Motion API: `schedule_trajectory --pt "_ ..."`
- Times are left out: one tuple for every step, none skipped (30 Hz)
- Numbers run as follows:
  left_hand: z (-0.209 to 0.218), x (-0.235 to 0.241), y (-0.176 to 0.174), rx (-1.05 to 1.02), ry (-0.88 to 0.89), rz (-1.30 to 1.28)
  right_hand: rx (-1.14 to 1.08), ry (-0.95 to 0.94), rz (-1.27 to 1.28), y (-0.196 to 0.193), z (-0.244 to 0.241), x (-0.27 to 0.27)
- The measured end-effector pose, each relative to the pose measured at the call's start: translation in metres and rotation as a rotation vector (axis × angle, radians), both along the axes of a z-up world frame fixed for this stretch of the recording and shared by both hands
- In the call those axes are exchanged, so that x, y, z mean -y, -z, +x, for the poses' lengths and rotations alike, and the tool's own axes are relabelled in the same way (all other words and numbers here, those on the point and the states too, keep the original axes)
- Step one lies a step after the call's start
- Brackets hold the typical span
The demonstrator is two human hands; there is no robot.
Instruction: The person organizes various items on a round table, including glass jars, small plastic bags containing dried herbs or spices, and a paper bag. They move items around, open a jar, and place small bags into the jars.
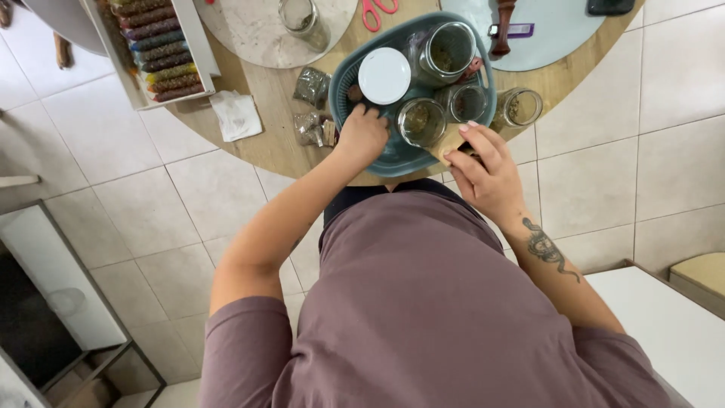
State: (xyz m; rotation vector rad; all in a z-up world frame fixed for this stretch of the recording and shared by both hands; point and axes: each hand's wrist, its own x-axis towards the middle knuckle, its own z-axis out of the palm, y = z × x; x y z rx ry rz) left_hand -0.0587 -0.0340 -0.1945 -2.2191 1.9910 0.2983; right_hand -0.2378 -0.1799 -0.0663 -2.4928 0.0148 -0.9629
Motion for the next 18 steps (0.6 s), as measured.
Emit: schedule_trajectory --pt "-0.003 0.005 0.009 0.052 0.012 0.217 0.022 -0.005 0.003 0.001 0.001 0.001" --pt "-0.004 0.015 -0.002 0.056 0.018 0.21 0.025 0.001 -0.004 0.001 0.0 0.004" --pt "-0.008 0.02 -0.012 0.107 -0.004 0.364 0.025 0.02 0.004 0.001 -0.003 0.004" --pt "-0.012 0.025 -0.021 0.16 -0.025 0.517 0.026 0.039 0.013 0.001 -0.005 0.004" --pt "-0.014 0.028 -0.025 0.162 -0.021 0.515 0.027 0.043 0.011 -0.002 -0.007 0.002" --pt "-0.016 0.03 -0.028 0.239 0.031 0.576 0.038 0.068 0.004 -0.005 -0.008 -0.001" --pt "-0.02 0.03 -0.032 0.314 0.084 0.64 0.045 0.092 0.0 -0.008 -0.011 -0.005" --pt "-0.023 0.029 -0.033 0.313 0.087 0.642 0.043 0.095 0.002 -0.003 -0.012 -0.006" --pt "-0.026 0.031 -0.034 0.359 0.092 0.666 0.047 0.086 -0.009 0.003 -0.012 -0.006" --pt "-0.028 0.032 -0.035 0.405 0.097 0.689 0.051 0.078 -0.021 0.009 -0.012 -0.006" --pt "-0.029 0.033 -0.031 0.408 0.099 0.685 0.052 0.082 -0.025 0.01 -0.012 -0.004" --pt "-0.029 0.033 -0.026 0.412 0.1 0.677 0.044 0.079 -0.027 0.012 -0.011 -0.002" --pt "-0.03 0.031 -0.021 0.415 0.102 0.673 0.035 0.076 -0.024 0.015 -0.012 -0.002" --pt "-0.029 0.031 -0.024 0.415 0.106 0.672 0.035 0.079 -0.023 0.012 -0.011 -0.001" --pt "-0.027 0.032 -0.027 0.375 0.064 0.668 0.013 0.077 -0.029 0.009 -0.01 0.0" --pt "-0.025 0.033 -0.03 0.335 0.023 0.664 -0.009 0.075 -0.035 0.007 -0.009 0.001" --pt "-0.023 0.034 -0.027 0.337 0.027 0.662 -0.008 0.079 -0.036 0.008 -0.008 0.002" --pt "-0.02 0.036 -0.023 0.291 0.054 0.692 -0.043 0.078 -0.041 0.008 -0.007 0.004"
